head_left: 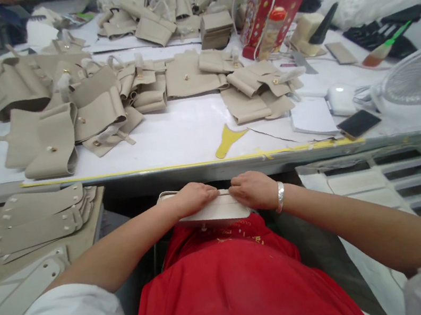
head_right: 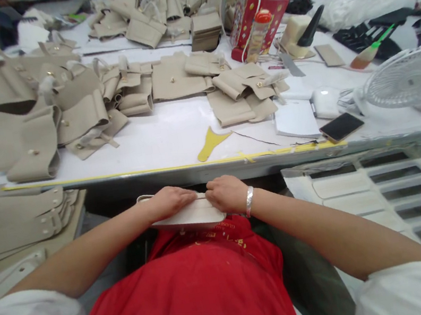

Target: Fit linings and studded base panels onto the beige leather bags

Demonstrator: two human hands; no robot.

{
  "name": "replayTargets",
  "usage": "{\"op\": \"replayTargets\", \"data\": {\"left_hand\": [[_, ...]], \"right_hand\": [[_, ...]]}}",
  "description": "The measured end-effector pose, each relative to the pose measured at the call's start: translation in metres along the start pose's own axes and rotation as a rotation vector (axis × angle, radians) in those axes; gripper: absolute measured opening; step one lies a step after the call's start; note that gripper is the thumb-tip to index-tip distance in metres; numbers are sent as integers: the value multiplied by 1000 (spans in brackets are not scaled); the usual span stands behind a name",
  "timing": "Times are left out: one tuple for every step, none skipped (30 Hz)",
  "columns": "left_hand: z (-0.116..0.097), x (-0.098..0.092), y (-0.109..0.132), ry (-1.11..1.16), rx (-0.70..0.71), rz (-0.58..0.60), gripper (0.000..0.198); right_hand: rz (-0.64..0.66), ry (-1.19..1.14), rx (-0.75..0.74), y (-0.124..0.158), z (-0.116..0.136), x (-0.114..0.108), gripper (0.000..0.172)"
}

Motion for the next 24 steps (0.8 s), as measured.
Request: {"op": "replayTargets", "data": {"left_hand": [[-1, 1, 0, -15, 11, 10, 25], [-2, 2, 1, -35, 25, 23, 26], [-3, 2, 1, -58, 41, 36, 27], [-4, 3, 2, -84, 57, 51, 27], [-5, 5, 2, -112, 76, 68, 28], [-6, 6, 3, -139, 97, 86, 30], [-7, 8, 4, -162, 116, 102, 31], [-8, 9, 4, -176, 131, 113, 32], [-8, 10, 5, -180, 143, 120, 33], [-7, 10, 6, -175, 148, 122, 34], [-5, 10, 7, -158, 149, 122, 35], [-3, 8, 8, -135, 143, 123, 36], [1, 6, 10, -108, 133, 130, 36], [5, 5, 13, -81, 120, 143, 36], [10, 2, 16, -55, 104, 160, 36], [15, 0, 19, -30, 86, 178, 36], [20, -2, 22, -5, 69, 194, 36], [24, -5, 24, 21, 54, 204, 36], [27, -8, 26, 51, 42, 206, 36], [30, -10, 27, 84, 31, 201, 36], [32, -12, 28, 117, 23, 194, 35], [34, -13, 29, 145, 18, 187, 35], [35, -15, 30, 166, 14, 182, 35], [37, -16, 32, 177, 13, 179, 36]], "right_hand": [[12, -66, 33, -4, -6, 1, 25], [39, -152, 66, -9, -12, 4, 25], [82, -250, 103, -13, -18, 9, 23], [139, -351, 140, -17, -24, 17, 20], [204, -448, 178, -20, -29, 26, 19], [268, -533, 214, -22, -33, 35, 20], [325, -601, 242, -24, -35, 43, 22], [370, -652, 260, -26, -37, 49, 25], [405, -689, 266, -29, -37, 54, 27], [433, -718, 264, -31, -36, 58, 29], [454, -743, 261, -33, -35, 62, 30], [472, -770, 260, -35, -33, 64, 32], [487, -801, 263, -37, -31, 67, 33], [499, -838, 268, -39, -29, 70, 33], [508, -875, 272, -41, -27, 72, 34], [515, -907, 272, -43, -26, 75, 35], [519, -931, 268, -46, -24, 77, 35], [521, -948, 259, -48, -23, 79, 35], [524, -959, 249, -51, -21, 80, 35], [528, -965, 241, -54, -19, 82, 35], [532, -968, 237, -58, -17, 83, 35], [539, -974, 235, -61, -14, 83, 35], [548, -981, 235, -65, -12, 84, 35], [556, -989, 236, -69, -8, 84, 35]]}}
Point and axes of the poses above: each hand's wrist, its own y-axis away from the middle knuckle, its own x-axis out of the palm, z = x × y, the point moved 9 cm from there along -y, towards the middle knuckle, and after that the axes turned 15 degrees about -z, right-handed, at the moved point
